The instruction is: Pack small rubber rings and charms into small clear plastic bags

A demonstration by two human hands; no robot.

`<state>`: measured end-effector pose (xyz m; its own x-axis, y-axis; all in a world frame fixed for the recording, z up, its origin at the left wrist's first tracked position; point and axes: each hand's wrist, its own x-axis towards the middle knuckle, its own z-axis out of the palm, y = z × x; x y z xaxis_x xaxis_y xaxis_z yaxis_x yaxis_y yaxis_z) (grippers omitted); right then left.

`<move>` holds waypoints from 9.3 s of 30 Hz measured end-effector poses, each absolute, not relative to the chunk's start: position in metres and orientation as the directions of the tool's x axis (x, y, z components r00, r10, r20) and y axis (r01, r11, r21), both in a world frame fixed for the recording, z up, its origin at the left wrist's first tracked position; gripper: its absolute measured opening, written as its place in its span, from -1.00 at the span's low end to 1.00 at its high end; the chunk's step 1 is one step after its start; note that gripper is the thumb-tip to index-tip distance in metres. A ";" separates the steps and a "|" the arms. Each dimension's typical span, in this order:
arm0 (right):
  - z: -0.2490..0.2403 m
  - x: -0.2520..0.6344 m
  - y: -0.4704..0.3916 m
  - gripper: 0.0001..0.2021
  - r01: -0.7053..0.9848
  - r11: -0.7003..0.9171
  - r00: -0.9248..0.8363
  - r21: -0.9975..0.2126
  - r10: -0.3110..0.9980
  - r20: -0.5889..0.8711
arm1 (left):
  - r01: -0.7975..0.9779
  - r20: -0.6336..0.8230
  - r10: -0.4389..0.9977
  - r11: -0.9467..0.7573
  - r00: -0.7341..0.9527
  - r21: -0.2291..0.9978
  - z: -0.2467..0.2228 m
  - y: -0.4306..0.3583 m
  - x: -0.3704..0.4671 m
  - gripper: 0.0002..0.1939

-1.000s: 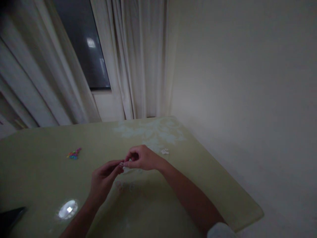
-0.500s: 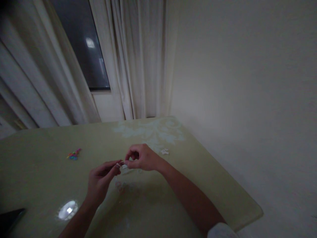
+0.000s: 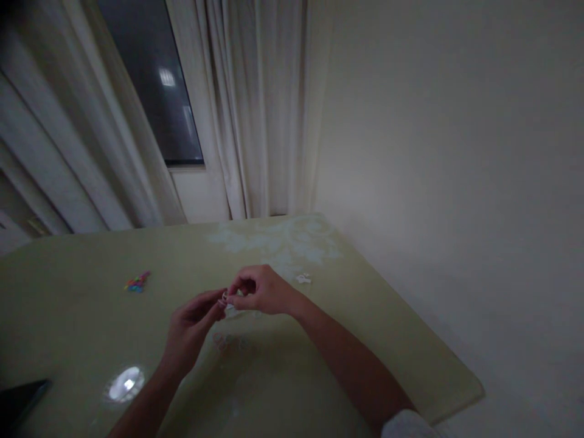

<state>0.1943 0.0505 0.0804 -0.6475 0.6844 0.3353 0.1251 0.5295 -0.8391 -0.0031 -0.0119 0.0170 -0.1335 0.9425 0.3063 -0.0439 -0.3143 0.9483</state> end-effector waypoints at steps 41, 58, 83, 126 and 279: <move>0.024 0.157 0.029 -0.85 0.430 0.770 -0.882 -0.471 0.469 -0.038 | 0.019 0.304 0.916 -0.310 -0.261 0.950 0.021 -0.007 -0.015 -0.76; 0.067 0.194 0.053 -0.79 0.147 0.312 -0.718 -0.939 0.687 0.115 | 0.026 0.356 0.926 -0.356 -0.124 0.934 0.015 -0.010 -0.009 -0.78; 0.006 0.158 0.040 -0.84 0.706 0.603 -0.647 -0.371 0.763 0.009 | -0.051 0.241 0.939 -0.261 -0.245 0.964 0.014 -0.006 -0.011 -0.69; 0.057 0.184 0.057 -0.79 0.199 0.381 -0.648 -0.903 0.742 0.170 | -0.016 0.400 0.916 -0.401 -0.027 0.916 0.012 -0.007 -0.009 -0.89; 0.003 0.222 0.003 -0.94 0.266 0.242 -0.534 -0.933 0.843 0.066 | 0.223 0.103 0.947 -0.176 0.305 0.959 0.006 -0.007 -0.007 -0.78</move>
<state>0.2216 0.0033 0.0028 -0.5340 0.8429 0.0664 0.2659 0.2419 -0.9332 -0.0071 -0.0069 0.0059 0.3048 0.9468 0.1028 0.2227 -0.1758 0.9589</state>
